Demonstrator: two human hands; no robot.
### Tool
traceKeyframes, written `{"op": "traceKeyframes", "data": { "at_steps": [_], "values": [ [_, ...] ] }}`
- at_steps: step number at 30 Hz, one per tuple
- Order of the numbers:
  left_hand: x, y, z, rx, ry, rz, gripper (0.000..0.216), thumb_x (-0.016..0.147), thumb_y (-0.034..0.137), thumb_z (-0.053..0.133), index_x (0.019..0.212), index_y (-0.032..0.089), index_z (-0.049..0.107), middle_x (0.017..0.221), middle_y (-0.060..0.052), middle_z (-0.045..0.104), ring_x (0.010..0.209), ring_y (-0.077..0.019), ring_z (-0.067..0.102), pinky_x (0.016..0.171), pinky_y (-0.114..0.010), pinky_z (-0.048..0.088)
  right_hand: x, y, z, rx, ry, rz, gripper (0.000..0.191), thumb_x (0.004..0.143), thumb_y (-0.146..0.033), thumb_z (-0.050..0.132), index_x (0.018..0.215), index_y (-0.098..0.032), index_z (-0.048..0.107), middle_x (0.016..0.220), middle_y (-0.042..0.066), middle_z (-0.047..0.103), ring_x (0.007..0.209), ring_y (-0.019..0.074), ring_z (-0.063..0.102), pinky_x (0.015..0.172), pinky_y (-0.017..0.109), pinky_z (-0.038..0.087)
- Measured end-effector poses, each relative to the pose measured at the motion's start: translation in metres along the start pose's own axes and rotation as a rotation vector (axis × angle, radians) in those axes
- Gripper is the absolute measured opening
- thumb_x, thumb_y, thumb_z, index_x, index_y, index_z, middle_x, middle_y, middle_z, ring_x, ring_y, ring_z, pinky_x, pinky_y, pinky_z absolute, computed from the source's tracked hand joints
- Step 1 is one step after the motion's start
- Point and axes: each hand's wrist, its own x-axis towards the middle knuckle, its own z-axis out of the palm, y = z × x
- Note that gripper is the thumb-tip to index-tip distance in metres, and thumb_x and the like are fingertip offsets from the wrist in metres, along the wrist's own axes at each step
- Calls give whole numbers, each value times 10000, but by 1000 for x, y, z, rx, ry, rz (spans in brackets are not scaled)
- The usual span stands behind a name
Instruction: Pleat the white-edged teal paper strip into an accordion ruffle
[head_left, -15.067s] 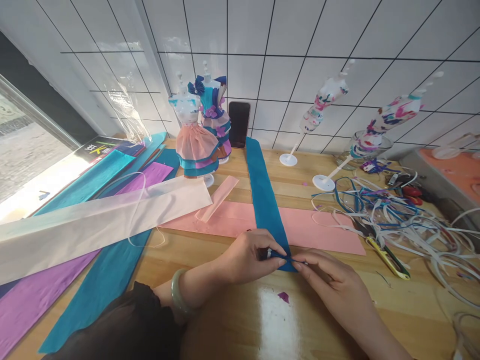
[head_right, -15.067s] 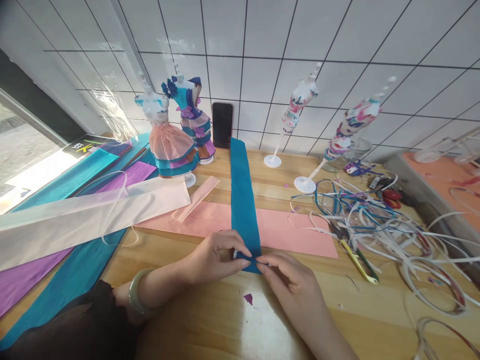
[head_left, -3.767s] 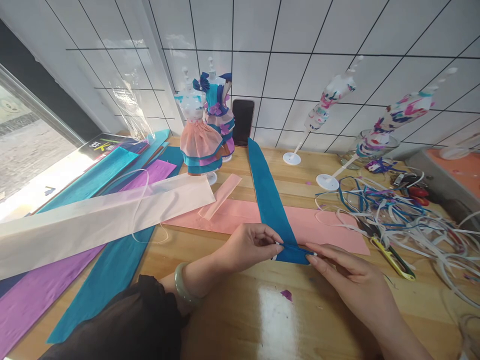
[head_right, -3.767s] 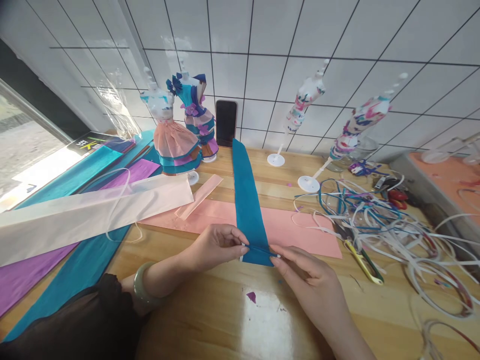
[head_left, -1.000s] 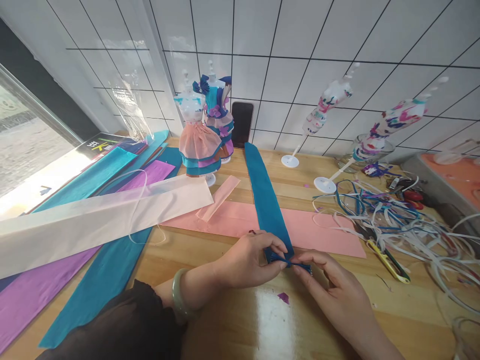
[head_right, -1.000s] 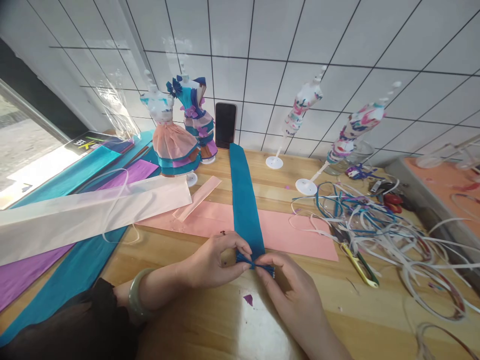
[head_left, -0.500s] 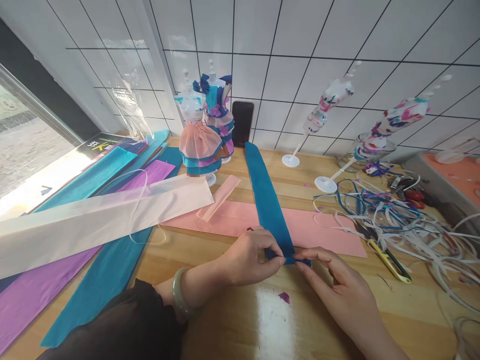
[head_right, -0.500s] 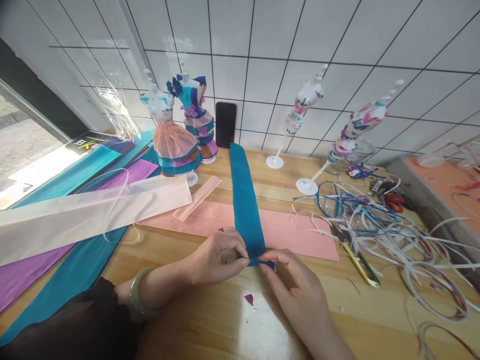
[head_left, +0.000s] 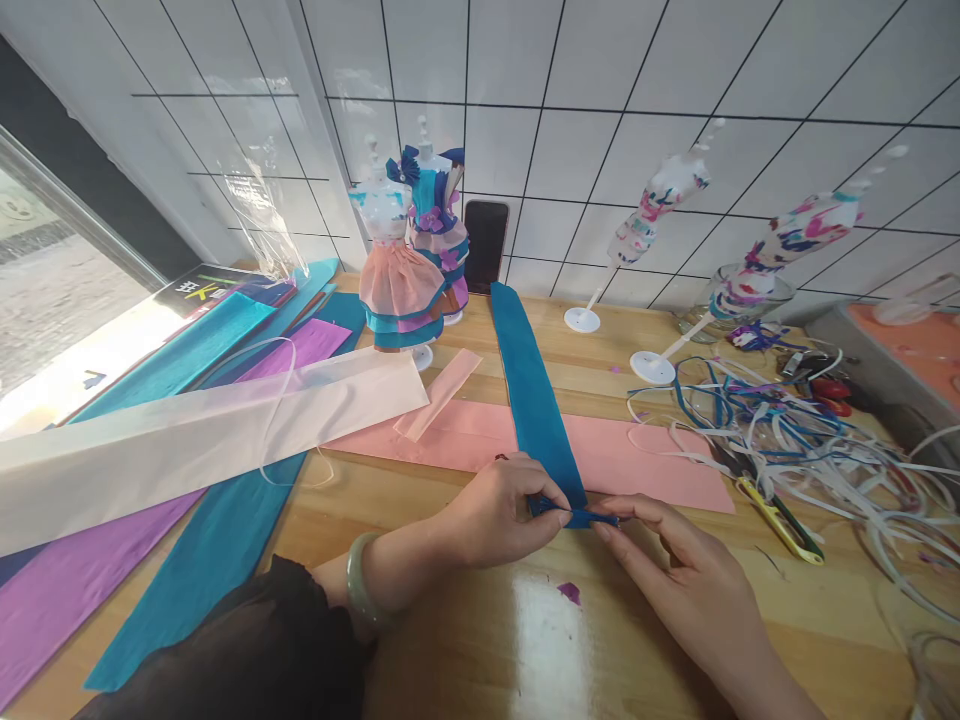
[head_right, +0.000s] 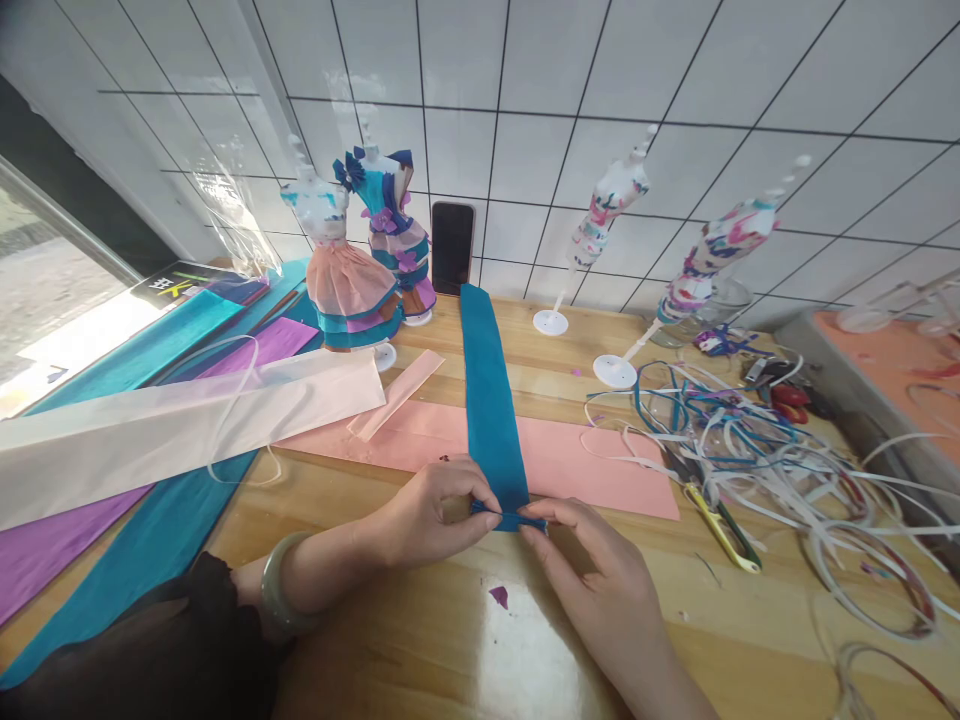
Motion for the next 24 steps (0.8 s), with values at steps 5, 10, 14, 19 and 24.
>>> {"op": "traceKeyframes", "data": {
  "at_steps": [5,10,14,19,24],
  "values": [
    [1,2,-1,11,22,-18,116,750,158,531,729,155,645,712,-40,657,723,-143,577,722,-255,442,2,0,-1,-20,9,-77,137,794,-280,555,923,-263,597,914,7,693,811,173,658,708,268,518],
    [1,2,0,5,28,-32,113,743,161,537,723,148,648,713,-46,663,710,-141,580,714,-250,448,1,3,-2,-37,32,-35,110,800,-300,545,889,-269,603,838,-6,703,713,169,670,635,258,520],
    [1,3,0,-16,21,-59,118,748,174,542,734,144,654,725,-46,670,705,-137,584,697,-241,454,0,4,-3,-37,34,-5,113,798,-317,553,885,-266,605,825,-1,702,655,166,665,592,259,521],
    [0,6,-2,-71,35,-130,123,752,187,549,757,142,663,751,-45,676,702,-134,586,675,-233,462,0,6,-3,-4,15,-4,119,807,-308,536,885,-259,612,841,10,689,695,168,655,598,257,519],
    [1,6,-1,-207,55,-223,117,752,188,556,779,137,658,773,-48,662,703,-129,581,655,-229,470,-1,8,-2,105,-67,-14,143,838,-279,488,925,-245,595,899,39,654,705,159,630,572,244,504]
  ]
}}
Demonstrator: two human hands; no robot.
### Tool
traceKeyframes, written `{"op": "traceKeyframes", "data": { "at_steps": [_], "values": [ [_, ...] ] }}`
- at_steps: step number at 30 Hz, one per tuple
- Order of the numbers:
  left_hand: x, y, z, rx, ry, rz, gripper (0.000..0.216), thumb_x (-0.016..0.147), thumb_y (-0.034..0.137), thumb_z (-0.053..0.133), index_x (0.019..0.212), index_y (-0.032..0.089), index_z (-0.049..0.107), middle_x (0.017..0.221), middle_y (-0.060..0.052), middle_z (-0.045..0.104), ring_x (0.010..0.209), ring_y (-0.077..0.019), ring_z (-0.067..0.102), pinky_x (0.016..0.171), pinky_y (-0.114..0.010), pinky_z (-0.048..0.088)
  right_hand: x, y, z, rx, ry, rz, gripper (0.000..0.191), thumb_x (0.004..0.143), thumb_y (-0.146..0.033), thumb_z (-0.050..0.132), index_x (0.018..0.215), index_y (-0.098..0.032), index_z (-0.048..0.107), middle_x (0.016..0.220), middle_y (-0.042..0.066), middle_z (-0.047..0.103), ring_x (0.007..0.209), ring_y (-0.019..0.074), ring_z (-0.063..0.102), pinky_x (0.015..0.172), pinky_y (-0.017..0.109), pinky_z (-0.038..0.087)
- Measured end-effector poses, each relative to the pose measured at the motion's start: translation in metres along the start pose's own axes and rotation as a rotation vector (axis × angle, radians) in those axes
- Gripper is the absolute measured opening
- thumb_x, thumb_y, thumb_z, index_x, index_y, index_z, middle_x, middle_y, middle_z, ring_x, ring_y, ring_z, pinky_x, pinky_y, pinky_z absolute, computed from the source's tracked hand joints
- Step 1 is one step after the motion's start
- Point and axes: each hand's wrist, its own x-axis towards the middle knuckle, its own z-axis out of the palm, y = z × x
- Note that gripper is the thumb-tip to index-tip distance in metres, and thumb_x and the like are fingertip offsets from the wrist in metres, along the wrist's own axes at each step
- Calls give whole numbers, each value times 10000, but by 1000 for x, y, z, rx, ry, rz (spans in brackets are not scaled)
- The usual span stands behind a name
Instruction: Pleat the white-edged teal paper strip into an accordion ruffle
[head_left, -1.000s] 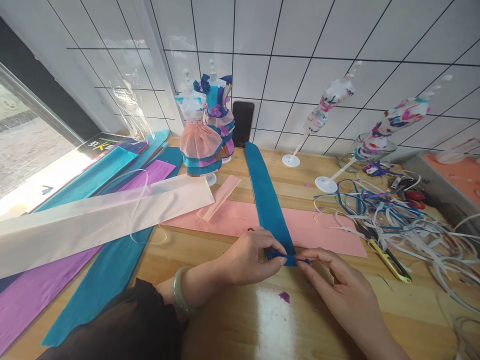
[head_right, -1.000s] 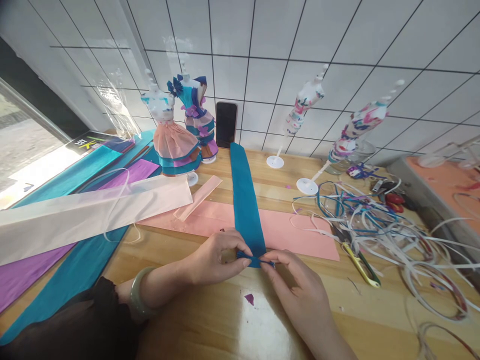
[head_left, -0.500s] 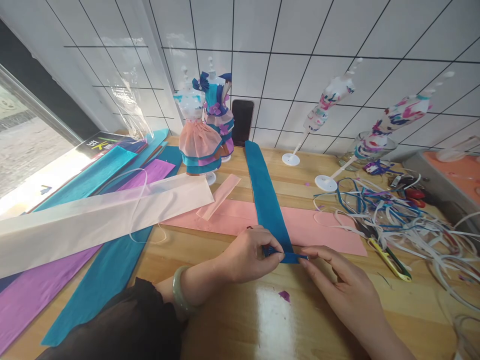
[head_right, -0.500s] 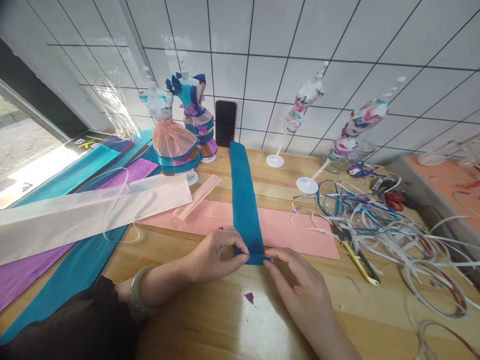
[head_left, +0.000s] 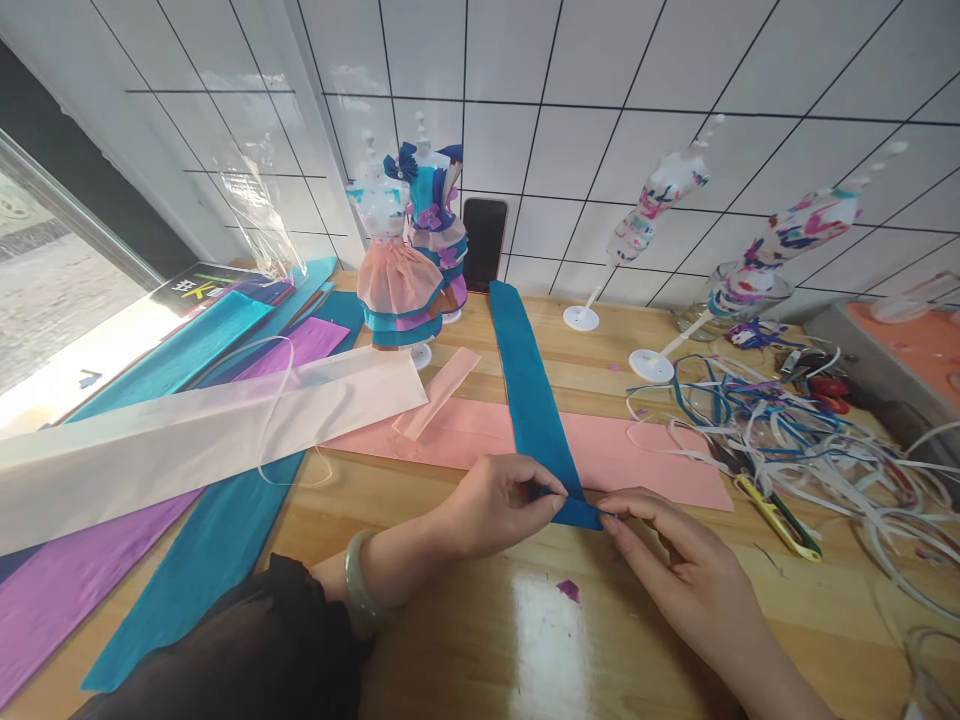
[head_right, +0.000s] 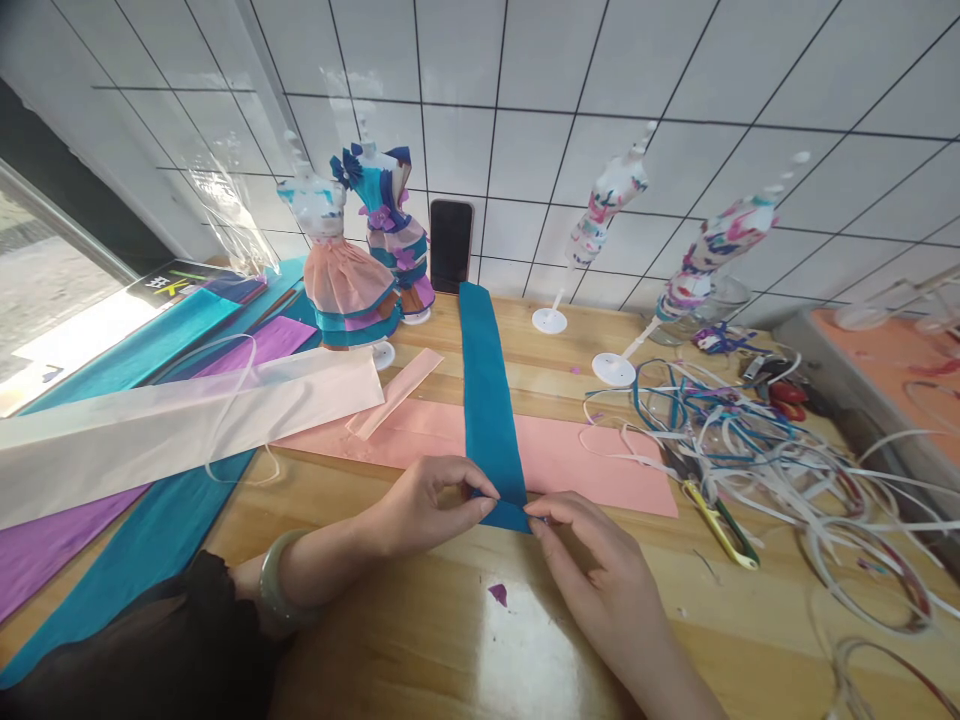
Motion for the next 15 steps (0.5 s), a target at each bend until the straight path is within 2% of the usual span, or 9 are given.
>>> {"op": "traceKeyframes", "data": {
  "at_steps": [6,9,12,15],
  "values": [
    [2,-9,1,-209,2,-46,108,745,184,568,828,128,609,702,-19,582,623,-88,527,573,-193,432,1,-1,0,65,-68,5,100,854,-252,467,903,-237,553,861,30,611,752,153,596,655,242,487],
    [3,-10,0,-283,-17,-38,88,744,174,564,818,128,580,676,1,539,605,-75,496,562,-189,404,2,-1,0,74,-100,21,103,863,-257,445,896,-233,539,818,21,595,725,149,579,642,239,477],
    [3,-7,-2,-290,-63,-50,67,762,166,531,789,123,575,657,10,506,580,-70,471,547,-194,379,3,0,0,77,-106,7,119,866,-259,433,885,-235,548,810,21,590,723,150,572,633,240,473],
    [3,-2,-4,-200,-103,-36,120,777,146,488,761,122,605,716,-12,523,606,-79,474,570,-207,384,3,1,0,93,-100,-15,138,867,-256,436,876,-239,572,836,20,599,747,149,583,658,236,477]
  ]
}}
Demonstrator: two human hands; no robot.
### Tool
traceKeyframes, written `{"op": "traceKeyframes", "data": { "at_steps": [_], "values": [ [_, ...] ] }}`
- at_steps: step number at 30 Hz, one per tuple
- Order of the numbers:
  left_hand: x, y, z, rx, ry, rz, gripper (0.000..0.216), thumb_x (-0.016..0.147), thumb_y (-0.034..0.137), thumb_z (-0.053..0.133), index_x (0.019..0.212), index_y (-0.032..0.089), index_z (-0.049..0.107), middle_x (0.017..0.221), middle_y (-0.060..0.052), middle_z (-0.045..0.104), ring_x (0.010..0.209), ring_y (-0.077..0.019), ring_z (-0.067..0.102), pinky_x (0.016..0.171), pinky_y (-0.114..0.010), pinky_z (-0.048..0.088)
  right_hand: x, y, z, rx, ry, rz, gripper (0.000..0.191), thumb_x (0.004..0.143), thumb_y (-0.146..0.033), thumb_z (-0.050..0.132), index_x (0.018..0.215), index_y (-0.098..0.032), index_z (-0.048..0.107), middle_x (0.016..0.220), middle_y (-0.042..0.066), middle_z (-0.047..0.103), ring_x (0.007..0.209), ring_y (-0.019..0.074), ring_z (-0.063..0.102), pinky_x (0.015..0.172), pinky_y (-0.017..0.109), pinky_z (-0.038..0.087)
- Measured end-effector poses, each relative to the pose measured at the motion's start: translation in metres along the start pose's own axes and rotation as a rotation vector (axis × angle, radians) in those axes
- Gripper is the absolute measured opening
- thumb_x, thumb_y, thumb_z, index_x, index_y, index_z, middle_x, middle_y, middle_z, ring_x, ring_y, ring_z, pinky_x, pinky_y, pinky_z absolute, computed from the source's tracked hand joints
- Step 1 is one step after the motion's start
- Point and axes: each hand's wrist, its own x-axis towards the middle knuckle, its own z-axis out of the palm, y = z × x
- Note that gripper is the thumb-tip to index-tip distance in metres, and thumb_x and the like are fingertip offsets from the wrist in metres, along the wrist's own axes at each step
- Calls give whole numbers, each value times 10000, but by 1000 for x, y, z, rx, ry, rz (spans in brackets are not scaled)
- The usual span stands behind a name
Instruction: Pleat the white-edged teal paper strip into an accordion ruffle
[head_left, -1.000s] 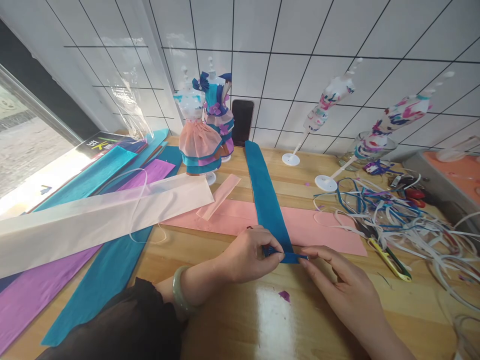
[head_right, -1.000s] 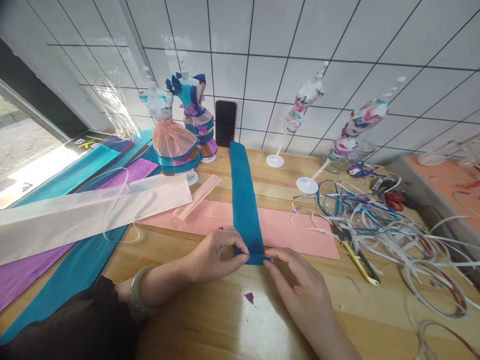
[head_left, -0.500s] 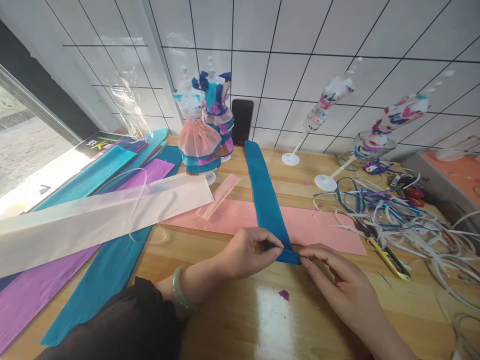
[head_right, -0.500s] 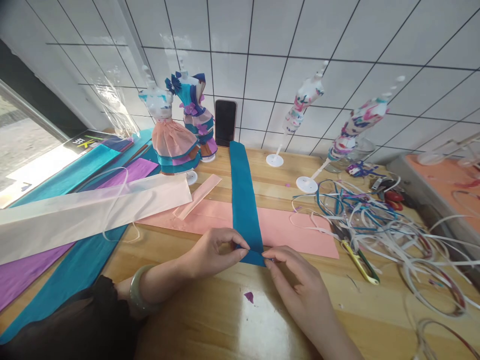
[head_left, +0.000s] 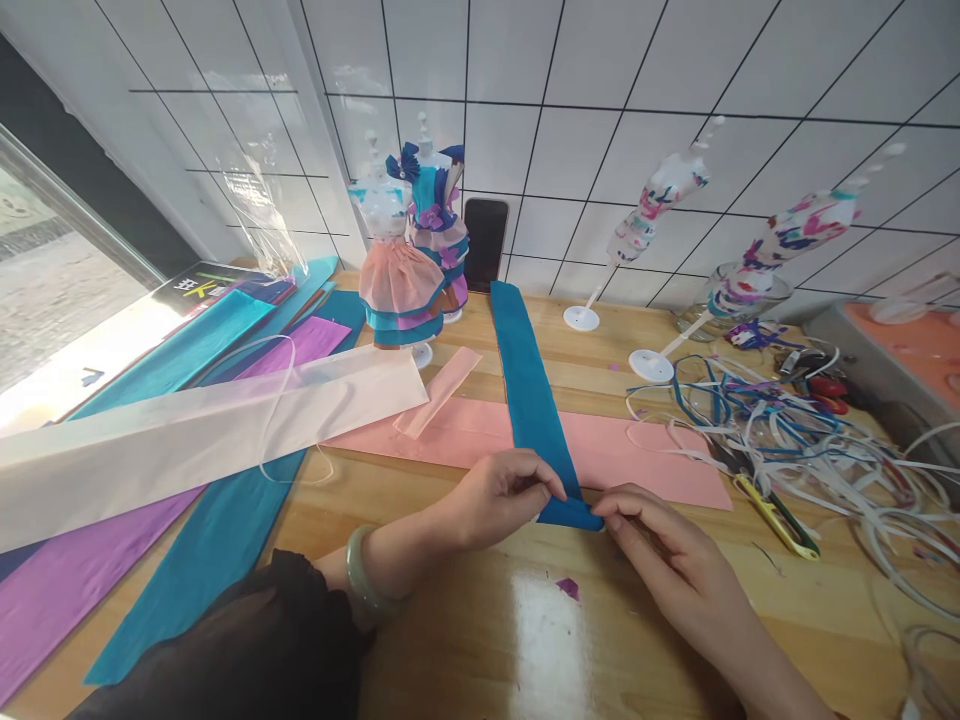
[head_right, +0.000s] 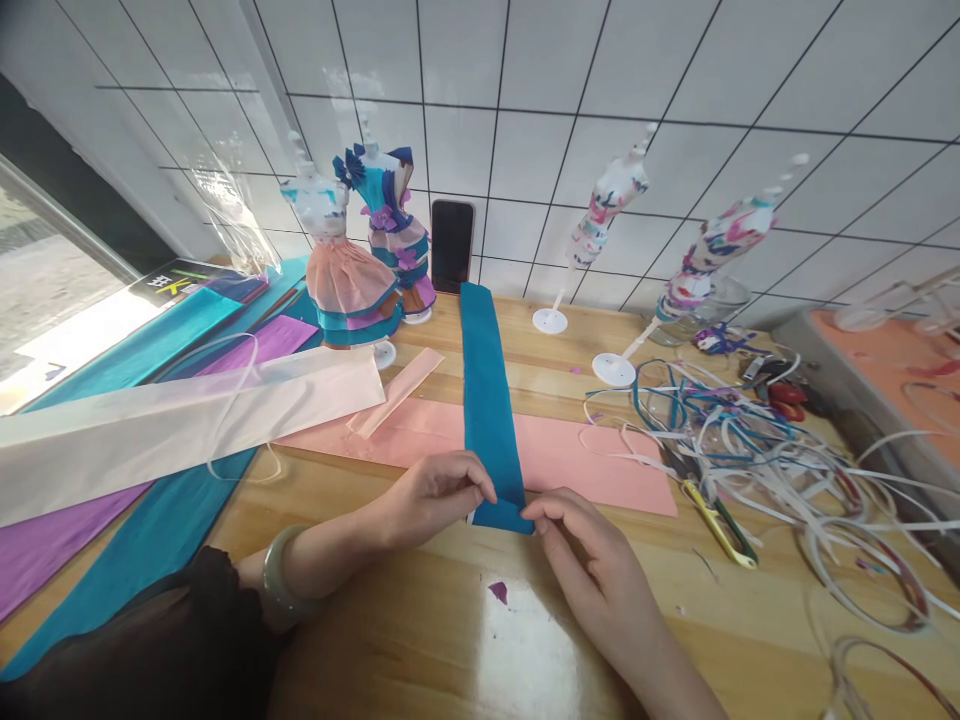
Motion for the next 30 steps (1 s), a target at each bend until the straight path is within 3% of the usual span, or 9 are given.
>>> {"op": "traceKeyframes", "data": {
  "at_steps": [8,15,25,30],
  "values": [
    [-1,-4,2,132,17,42,143,724,121,523,800,132,643,773,-28,555,649,-97,485,590,-210,390,-2,3,5,58,36,67,111,831,-272,513,910,-240,583,931,39,615,931,187,585,777,274,473],
    [1,-14,3,34,28,6,145,682,181,613,814,126,638,720,-8,520,578,-72,435,530,-197,346,-2,6,7,-4,74,119,120,804,-293,543,897,-242,598,905,40,638,979,210,585,784,296,482],
    [2,-11,3,-138,14,-90,195,649,233,680,771,113,585,573,44,455,516,-47,397,481,-176,305,-1,3,3,-66,125,129,134,788,-320,566,866,-228,625,925,43,665,872,190,617,703,269,492],
    [3,-10,2,-169,17,-101,217,640,248,695,762,118,571,573,50,462,517,-46,413,483,-172,319,0,0,0,-110,118,98,101,804,-315,547,801,-228,599,806,9,646,724,145,601,668,242,467]
  ]
}}
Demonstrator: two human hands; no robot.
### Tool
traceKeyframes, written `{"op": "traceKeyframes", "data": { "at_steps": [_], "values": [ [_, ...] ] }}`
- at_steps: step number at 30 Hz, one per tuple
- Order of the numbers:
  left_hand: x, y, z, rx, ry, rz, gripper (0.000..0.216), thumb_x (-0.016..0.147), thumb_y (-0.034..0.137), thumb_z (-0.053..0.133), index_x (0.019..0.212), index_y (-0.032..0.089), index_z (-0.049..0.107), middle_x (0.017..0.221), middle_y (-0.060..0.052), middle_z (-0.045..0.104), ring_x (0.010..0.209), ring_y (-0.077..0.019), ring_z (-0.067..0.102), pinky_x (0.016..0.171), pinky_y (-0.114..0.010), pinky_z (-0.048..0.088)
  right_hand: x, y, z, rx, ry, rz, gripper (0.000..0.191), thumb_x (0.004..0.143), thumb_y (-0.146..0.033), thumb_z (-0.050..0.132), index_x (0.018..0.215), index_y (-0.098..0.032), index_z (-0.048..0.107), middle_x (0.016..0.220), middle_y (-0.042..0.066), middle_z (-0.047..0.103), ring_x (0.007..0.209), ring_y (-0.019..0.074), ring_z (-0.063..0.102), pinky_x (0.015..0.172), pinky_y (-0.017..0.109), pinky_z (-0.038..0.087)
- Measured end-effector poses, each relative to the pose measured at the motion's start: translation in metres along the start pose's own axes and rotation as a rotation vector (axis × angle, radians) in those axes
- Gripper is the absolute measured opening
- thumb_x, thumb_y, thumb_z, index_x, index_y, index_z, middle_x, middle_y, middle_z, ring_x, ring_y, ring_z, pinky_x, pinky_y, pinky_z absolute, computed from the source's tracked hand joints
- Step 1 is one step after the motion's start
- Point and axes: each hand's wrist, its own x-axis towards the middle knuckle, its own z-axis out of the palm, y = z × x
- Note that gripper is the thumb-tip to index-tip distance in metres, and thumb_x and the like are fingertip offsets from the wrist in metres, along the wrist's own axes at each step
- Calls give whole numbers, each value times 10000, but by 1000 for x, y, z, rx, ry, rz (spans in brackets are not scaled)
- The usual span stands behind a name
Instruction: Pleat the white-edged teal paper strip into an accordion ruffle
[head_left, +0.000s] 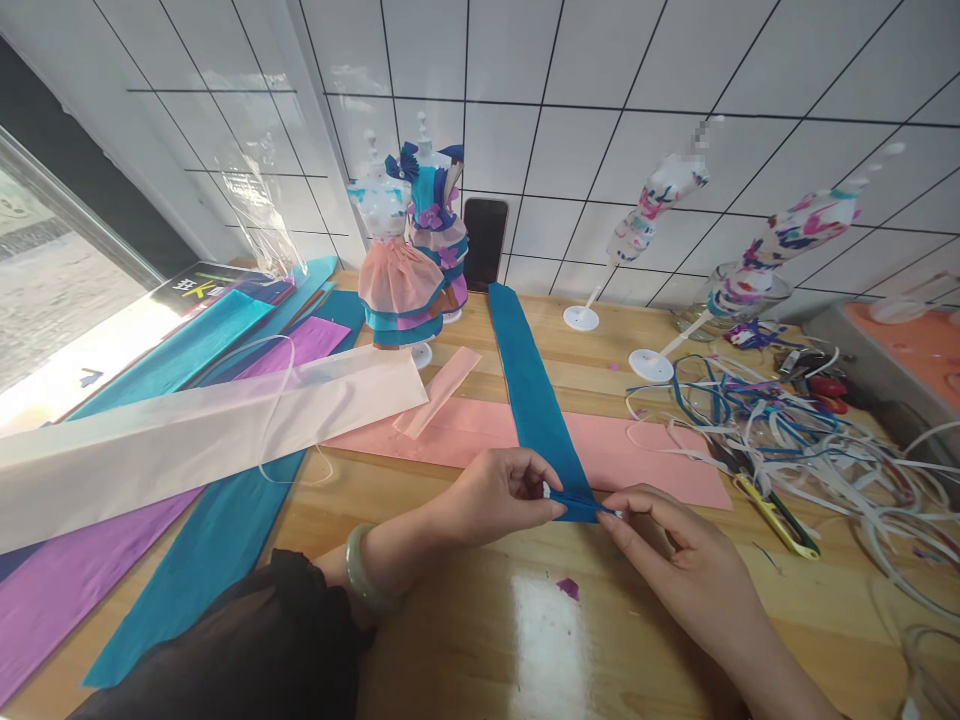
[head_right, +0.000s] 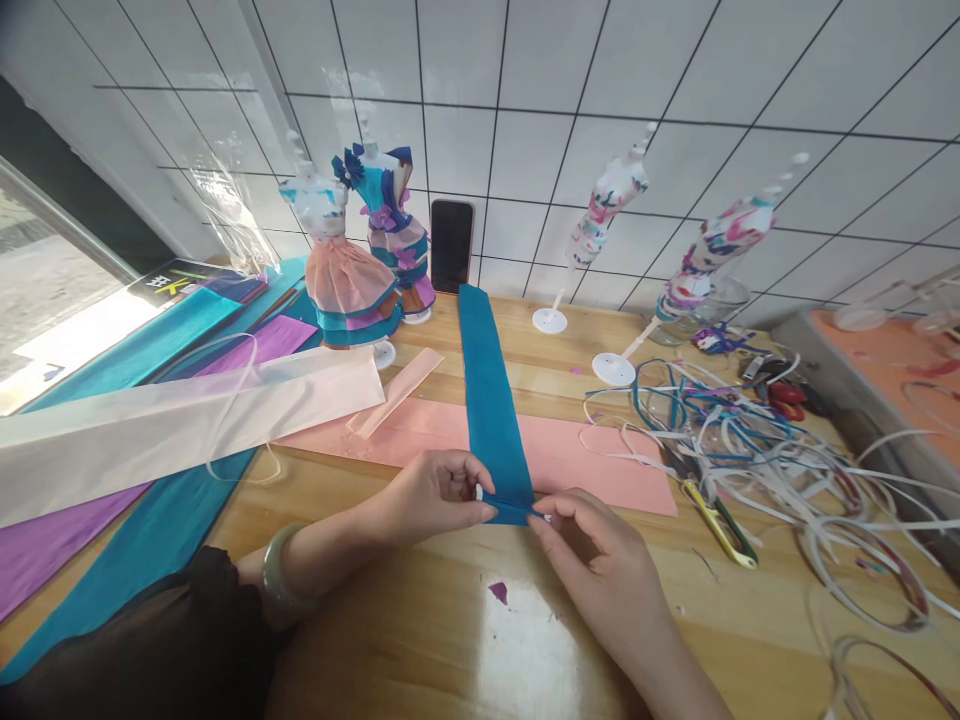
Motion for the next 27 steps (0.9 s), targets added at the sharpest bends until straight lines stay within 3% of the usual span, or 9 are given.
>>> {"op": "traceKeyframes", "data": {
  "at_steps": [27],
  "values": [
    [1,-12,-1,139,44,10,244,684,343,650,780,123,605,620,7,520,534,-73,453,514,-196,368,0,3,-5,-55,-5,-2,127,805,-343,549,795,-238,620,829,16,668,786,168,616,659,230,487]
  ]
}}
